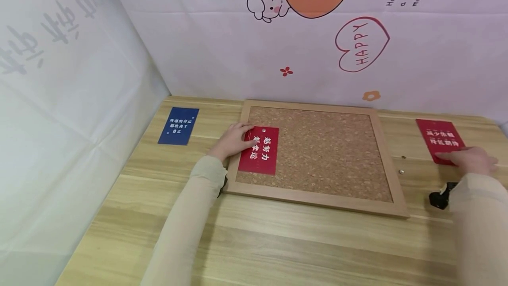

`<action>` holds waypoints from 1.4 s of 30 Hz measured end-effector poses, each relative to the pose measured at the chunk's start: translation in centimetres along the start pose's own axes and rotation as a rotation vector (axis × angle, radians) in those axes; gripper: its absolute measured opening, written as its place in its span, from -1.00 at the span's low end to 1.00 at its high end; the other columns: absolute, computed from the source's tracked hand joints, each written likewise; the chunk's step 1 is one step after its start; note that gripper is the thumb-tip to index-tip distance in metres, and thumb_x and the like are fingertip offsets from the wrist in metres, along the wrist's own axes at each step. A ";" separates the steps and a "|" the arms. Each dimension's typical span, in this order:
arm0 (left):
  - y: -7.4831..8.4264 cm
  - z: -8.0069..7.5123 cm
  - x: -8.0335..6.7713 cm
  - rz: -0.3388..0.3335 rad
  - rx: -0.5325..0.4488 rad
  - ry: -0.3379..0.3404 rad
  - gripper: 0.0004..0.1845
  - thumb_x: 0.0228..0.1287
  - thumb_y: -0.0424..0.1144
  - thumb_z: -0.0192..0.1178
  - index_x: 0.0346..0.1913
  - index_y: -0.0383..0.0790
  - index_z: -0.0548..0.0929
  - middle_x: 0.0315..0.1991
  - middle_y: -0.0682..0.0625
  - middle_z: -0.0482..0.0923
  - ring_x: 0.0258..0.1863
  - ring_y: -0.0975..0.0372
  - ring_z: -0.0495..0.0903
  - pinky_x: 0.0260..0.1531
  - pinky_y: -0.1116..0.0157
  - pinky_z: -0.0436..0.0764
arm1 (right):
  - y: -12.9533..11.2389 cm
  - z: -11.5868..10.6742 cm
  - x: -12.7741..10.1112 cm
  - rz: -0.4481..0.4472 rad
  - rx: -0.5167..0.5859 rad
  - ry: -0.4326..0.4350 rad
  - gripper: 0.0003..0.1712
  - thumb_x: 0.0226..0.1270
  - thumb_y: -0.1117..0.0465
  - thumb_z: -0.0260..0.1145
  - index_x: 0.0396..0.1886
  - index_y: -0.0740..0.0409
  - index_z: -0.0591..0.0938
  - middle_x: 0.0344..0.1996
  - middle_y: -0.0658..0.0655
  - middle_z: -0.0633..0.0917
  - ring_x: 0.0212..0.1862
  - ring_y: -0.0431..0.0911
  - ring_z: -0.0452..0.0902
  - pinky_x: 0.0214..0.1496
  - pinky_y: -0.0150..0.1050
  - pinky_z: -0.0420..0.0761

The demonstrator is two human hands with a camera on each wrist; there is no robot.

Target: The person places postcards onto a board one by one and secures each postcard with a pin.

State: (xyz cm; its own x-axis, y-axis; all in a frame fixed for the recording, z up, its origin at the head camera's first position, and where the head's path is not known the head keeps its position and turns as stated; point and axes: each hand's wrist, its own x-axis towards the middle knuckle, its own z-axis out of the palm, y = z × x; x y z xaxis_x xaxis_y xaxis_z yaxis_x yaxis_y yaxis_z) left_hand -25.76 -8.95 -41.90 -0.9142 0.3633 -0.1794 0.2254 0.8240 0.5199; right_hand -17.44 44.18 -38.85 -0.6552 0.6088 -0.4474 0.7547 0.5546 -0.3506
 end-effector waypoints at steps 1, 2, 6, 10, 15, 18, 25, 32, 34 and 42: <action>0.0 0.0 0.0 0.001 -0.001 0.000 -0.32 0.32 0.02 0.15 0.43 -0.13 0.26 0.50 -0.07 0.09 0.50 0.03 0.02 0.47 0.00 0.13 | 0.1 0.0 0.1 0.002 0.005 -0.001 -0.06 0.38 -0.04 -0.03 0.38 0.65 -0.10 0.31 0.68 -0.10 0.28 0.44 -0.15 0.41 0.25 0.15; 0.0 0.0 0.0 0.002 0.000 0.000 -0.32 0.32 0.02 0.15 0.43 -0.13 0.26 0.50 -0.07 0.09 0.50 0.03 0.02 0.47 0.01 0.13 | 0.2 0.0 0.2 0.005 0.013 -0.002 -0.06 0.38 -0.04 -0.03 0.38 0.64 -0.11 0.33 0.67 -0.12 0.30 0.44 -0.18 0.44 0.25 0.13; 0.1 -0.1 -0.1 0.008 0.011 -0.001 -0.32 0.32 0.01 0.15 0.43 -0.13 0.26 0.49 -0.08 0.10 0.50 0.02 0.03 0.47 0.00 0.13 | 0.6 0.1 0.6 0.005 0.010 -0.001 -0.06 0.39 -0.05 -0.02 0.38 0.63 -0.08 0.36 0.64 -0.12 0.36 0.45 -0.24 0.48 0.25 0.04; 0.3 -0.2 -0.3 0.013 0.023 -0.004 -0.32 0.32 0.01 0.15 0.43 -0.14 0.26 0.49 -0.09 0.11 0.50 0.02 0.03 0.47 0.00 0.12 | 0.9 0.2 0.7 -0.001 0.007 0.011 -0.08 0.40 -0.06 -0.01 0.38 0.62 -0.05 0.35 0.64 -0.09 0.36 0.45 -0.25 0.47 0.25 0.03; 0.4 -0.2 -0.3 0.010 0.019 -0.009 -0.32 0.32 0.01 0.14 0.43 -0.14 0.26 0.49 -0.08 0.10 0.50 0.02 0.03 0.47 0.01 0.12 | 0.9 0.1 0.5 -0.019 0.022 0.024 -0.09 0.40 -0.05 0.01 0.38 0.62 -0.02 0.36 0.63 -0.07 0.38 0.45 -0.29 0.49 0.25 -0.08; 0.3 -0.2 -0.3 0.008 0.017 -0.005 -0.32 0.32 0.01 0.14 0.43 -0.13 0.26 0.49 -0.08 0.10 0.50 0.02 0.02 0.47 0.00 0.12 | 1.0 0.1 0.6 -0.031 0.031 0.035 -0.10 0.39 -0.03 0.02 0.38 0.61 -0.02 0.38 0.61 -0.07 0.40 0.45 -0.33 0.51 0.25 -0.17; 0.2 -0.2 -0.1 0.009 0.019 0.000 -0.32 0.32 0.02 0.14 0.44 -0.12 0.26 0.49 -0.07 0.10 0.50 0.02 0.03 0.47 -0.01 0.13 | 1.7 0.0 1.7 -0.050 0.058 0.026 -0.05 0.37 -0.05 0.07 0.40 0.57 -0.06 0.38 0.60 -0.09 0.39 0.47 -0.32 0.50 0.28 -0.18; 0.2 -0.2 -0.2 0.006 0.011 -0.001 -0.32 0.33 0.02 0.13 0.44 -0.12 0.26 0.50 -0.07 0.10 0.50 0.02 0.03 0.46 -0.01 0.14 | 2.0 -0.1 1.4 -0.097 0.117 0.030 -0.08 0.38 -0.07 0.06 0.43 0.49 -0.05 0.44 0.54 -0.07 0.34 0.44 -0.11 0.46 0.31 -0.06; 0.2 -0.1 -0.3 0.008 0.011 0.000 -0.32 0.33 0.02 0.13 0.44 -0.13 0.26 0.50 -0.08 0.09 0.50 0.01 0.02 0.47 -0.02 0.13 | 2.2 -0.1 1.5 -0.097 0.140 0.038 -0.11 0.40 -0.05 0.05 0.43 0.47 -0.01 0.45 0.52 -0.07 0.35 0.43 -0.07 0.46 0.30 0.01; 0.3 -0.2 -0.4 0.007 0.014 0.000 -0.33 0.33 0.01 0.14 0.44 -0.13 0.26 0.50 -0.08 0.10 0.50 0.02 0.02 0.47 0.00 0.12 | 5.4 0.5 8.4 -0.034 0.261 0.130 -0.55 0.40 -0.18 -0.03 0.26 -0.45 0.27 0.51 0.23 0.05 0.43 0.18 0.09 0.41 0.07 0.31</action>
State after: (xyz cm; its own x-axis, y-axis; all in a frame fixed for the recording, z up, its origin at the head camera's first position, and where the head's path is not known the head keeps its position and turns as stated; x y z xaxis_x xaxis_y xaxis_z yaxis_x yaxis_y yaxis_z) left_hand -25.38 -8.91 -41.47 -0.9124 0.3695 -0.1759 0.2367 0.8273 0.5095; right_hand -18.84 51.97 -44.88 -0.6661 0.6694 -0.3288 0.7048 0.4209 -0.5710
